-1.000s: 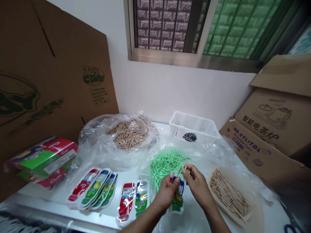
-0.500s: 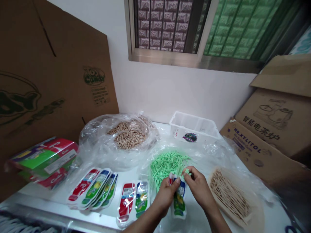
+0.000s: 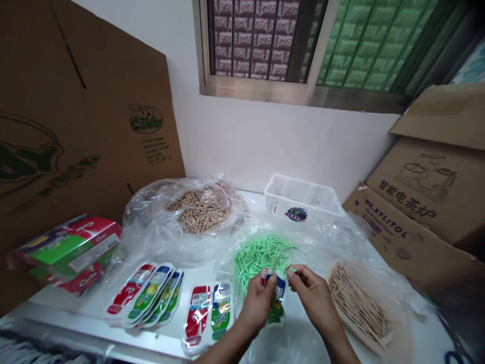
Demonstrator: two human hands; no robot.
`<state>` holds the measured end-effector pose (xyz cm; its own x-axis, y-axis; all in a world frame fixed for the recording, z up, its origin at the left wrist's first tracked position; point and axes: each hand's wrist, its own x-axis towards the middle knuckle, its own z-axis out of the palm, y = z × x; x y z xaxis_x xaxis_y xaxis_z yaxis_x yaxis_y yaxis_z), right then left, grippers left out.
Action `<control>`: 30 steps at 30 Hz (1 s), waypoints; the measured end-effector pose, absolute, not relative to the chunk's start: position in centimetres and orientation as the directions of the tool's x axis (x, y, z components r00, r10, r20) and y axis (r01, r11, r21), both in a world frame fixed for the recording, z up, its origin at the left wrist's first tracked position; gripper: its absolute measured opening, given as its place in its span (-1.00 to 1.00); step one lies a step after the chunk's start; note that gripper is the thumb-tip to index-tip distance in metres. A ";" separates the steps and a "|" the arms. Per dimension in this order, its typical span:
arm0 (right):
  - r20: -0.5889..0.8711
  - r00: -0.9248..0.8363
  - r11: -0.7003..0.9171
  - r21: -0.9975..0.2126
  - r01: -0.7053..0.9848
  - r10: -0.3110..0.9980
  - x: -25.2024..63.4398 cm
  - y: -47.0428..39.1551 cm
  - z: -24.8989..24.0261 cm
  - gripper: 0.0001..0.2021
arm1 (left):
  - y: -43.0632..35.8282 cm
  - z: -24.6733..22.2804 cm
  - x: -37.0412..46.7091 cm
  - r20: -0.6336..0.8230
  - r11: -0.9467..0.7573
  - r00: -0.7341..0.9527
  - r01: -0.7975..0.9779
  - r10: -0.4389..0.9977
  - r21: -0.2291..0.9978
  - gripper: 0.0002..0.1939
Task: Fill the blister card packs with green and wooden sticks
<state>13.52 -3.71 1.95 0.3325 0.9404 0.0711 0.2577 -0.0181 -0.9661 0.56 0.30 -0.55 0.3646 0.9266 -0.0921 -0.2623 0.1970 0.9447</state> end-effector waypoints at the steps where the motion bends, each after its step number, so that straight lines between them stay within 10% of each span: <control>1: 0.068 0.334 -0.022 -0.965 0.260 0.940 13.6 -3.7 1.9 -0.68 | 0.3 -0.6 0.6 -0.089 0.191 0.356 -0.262 0.930 0.946 -0.61; 30: 0.076 0.405 -0.057 -0.950 0.307 0.911 13.3 -3.5 2.0 -0.71 | -0.4 0.4 1.0 -0.053 0.134 0.317 -0.239 0.947 0.962 -0.60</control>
